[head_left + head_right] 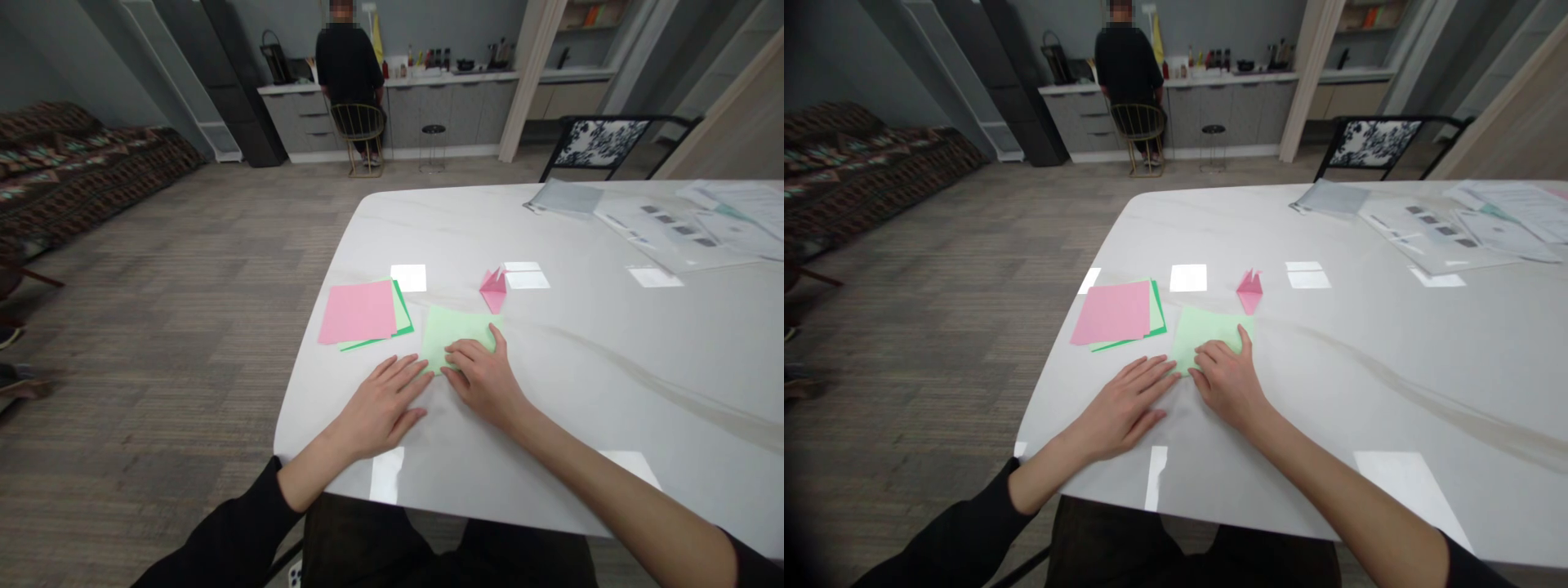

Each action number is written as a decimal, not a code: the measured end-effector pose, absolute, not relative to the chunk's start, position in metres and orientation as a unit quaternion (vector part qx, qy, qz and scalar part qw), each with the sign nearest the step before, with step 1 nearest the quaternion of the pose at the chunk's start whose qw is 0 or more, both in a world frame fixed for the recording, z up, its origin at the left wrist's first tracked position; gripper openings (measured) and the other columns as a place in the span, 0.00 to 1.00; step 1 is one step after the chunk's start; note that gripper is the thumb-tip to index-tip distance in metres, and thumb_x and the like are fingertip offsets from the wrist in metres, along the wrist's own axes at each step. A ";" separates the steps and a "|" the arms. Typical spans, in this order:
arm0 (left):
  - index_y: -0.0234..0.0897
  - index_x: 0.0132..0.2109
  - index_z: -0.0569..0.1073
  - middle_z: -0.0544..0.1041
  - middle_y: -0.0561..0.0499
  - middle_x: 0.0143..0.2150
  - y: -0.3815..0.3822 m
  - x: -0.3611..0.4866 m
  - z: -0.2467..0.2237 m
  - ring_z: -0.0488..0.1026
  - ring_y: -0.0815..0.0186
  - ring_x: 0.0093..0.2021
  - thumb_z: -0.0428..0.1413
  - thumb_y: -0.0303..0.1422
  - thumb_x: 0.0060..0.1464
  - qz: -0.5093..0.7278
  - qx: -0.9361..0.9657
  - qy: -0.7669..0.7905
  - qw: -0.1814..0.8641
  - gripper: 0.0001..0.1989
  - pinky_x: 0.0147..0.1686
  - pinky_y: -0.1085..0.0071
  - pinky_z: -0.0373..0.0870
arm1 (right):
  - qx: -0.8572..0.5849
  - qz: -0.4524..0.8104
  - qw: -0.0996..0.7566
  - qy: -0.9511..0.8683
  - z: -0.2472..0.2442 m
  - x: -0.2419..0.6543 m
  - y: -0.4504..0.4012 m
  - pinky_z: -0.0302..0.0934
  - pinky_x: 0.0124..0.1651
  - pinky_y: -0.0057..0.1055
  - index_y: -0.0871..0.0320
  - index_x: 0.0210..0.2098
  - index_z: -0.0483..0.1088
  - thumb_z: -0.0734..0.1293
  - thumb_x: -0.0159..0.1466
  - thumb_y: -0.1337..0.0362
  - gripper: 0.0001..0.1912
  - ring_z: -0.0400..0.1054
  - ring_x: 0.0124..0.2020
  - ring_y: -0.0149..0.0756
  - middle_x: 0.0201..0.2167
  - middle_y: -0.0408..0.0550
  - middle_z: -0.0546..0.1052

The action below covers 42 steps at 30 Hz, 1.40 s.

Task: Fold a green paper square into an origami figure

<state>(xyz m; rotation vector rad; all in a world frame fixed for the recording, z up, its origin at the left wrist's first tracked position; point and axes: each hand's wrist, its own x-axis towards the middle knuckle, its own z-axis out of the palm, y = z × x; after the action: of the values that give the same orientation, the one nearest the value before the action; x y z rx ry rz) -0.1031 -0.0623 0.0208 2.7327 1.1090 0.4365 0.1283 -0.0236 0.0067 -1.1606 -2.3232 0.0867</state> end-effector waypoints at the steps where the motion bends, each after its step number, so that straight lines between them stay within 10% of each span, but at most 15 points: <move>1: 0.39 0.66 0.60 0.62 0.42 0.67 -0.062 -0.102 0.021 0.55 0.53 0.69 0.48 0.38 0.65 0.127 0.917 0.368 0.081 0.25 0.65 0.48 0.57 | -0.430 0.032 0.268 -0.862 0.007 0.128 -0.024 0.31 0.67 0.59 0.57 0.36 0.70 0.63 0.67 0.65 0.05 0.72 0.46 0.41 0.42 0.48 0.79; 18: 0.40 0.66 0.60 0.65 0.45 0.66 -0.062 -0.108 0.020 0.56 0.50 0.68 0.47 0.42 0.65 0.100 0.931 0.346 0.059 0.26 0.64 0.46 0.54 | -0.427 0.058 0.115 -0.895 0.033 0.127 -0.005 0.33 0.62 0.64 0.55 0.32 0.70 0.67 0.64 0.64 0.05 0.67 0.43 0.42 0.32 0.44 0.75; 42: 0.41 0.67 0.59 0.65 0.45 0.66 -0.062 -0.107 0.019 0.56 0.52 0.68 0.47 0.40 0.65 0.098 0.927 0.357 0.065 0.26 0.65 0.48 0.53 | -0.446 0.097 0.129 -0.880 0.027 0.117 -0.007 0.38 0.61 0.57 0.57 0.30 0.67 0.64 0.65 0.66 0.06 0.64 0.43 0.40 0.35 0.46 0.73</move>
<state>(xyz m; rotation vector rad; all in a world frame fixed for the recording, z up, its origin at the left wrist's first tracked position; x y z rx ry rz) -0.1072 -0.0619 0.0194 2.7972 1.0770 0.2956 0.1167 -0.0068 0.0265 -1.2950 -2.5592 0.2832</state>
